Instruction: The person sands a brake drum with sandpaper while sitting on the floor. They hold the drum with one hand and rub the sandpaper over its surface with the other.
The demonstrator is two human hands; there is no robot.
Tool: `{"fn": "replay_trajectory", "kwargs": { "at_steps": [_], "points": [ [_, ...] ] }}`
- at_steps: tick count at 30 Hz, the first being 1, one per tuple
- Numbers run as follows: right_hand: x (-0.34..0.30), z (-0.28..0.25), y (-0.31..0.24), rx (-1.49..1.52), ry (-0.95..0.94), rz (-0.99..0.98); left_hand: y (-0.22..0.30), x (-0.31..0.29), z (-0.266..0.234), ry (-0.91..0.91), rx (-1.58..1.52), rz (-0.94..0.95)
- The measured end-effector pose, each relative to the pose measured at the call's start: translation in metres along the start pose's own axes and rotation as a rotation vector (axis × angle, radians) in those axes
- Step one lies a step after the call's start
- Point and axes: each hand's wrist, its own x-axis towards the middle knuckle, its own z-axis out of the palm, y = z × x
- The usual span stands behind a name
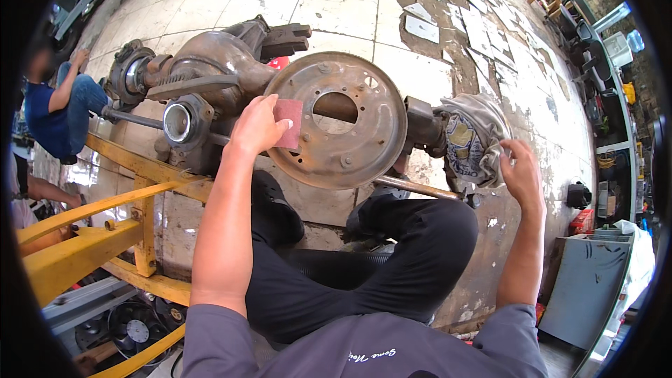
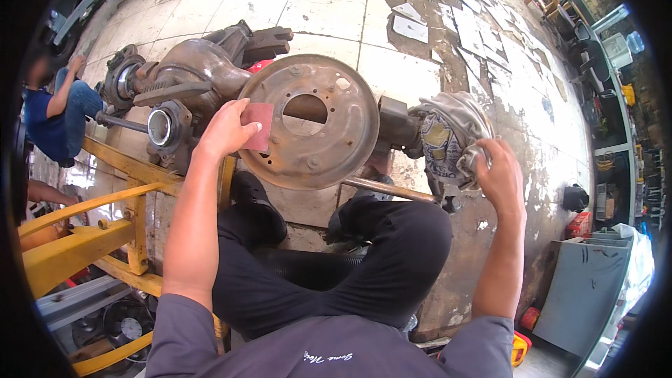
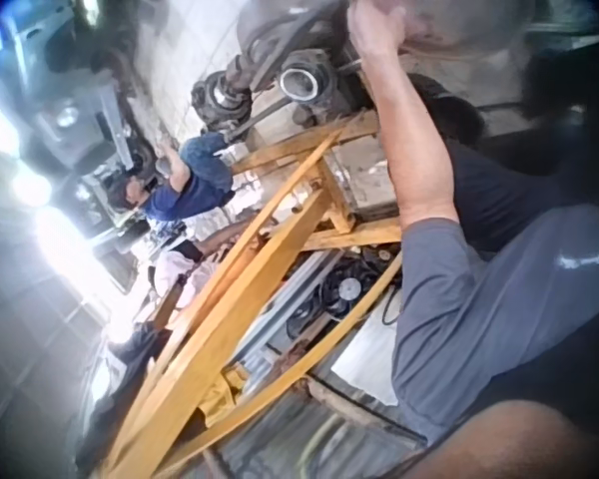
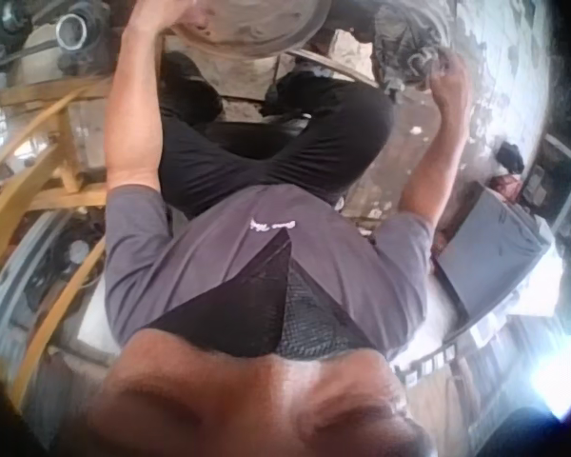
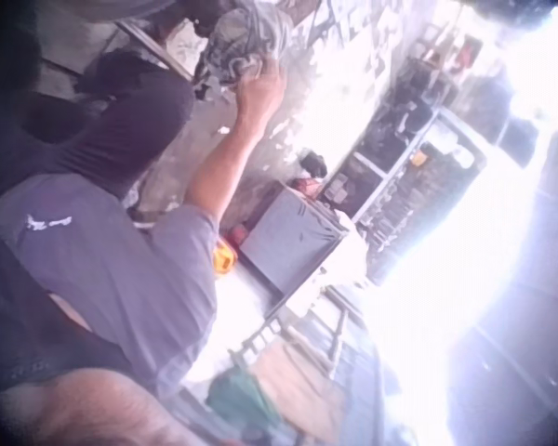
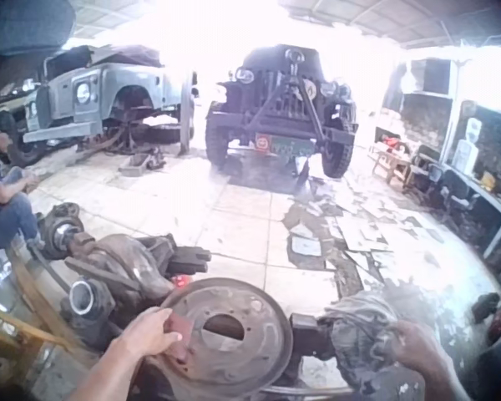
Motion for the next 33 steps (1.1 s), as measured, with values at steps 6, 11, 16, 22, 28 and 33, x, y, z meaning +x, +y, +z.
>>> {"fn": "replay_trajectory", "kwargs": {
  "at_steps": [6,11,16,22,28,33],
  "points": [
    [0.023,0.030,-0.099,0.296,0.042,-0.308,0.035,-0.004,-0.010,-0.098,0.238,-0.170],
    [0.040,0.081,-0.139,0.362,-0.103,-0.383,0.036,-0.002,-0.002,-0.085,0.226,-0.159],
    [0.038,0.109,-0.123,0.377,-0.253,-0.390,0.040,-0.001,-0.018,-0.160,0.283,-0.183],
    [0.035,0.124,-0.133,0.462,-0.331,-0.478,0.041,0.001,-0.035,-0.214,-0.010,-0.155],
    [0.025,0.137,-0.151,0.559,-0.303,-0.602,0.074,-0.011,-0.057,-0.429,-0.435,-0.109],
    [0.027,0.144,-0.165,0.724,-0.259,-0.815,0.077,-0.020,-0.060,-0.504,-0.784,0.022]
  ]
}}
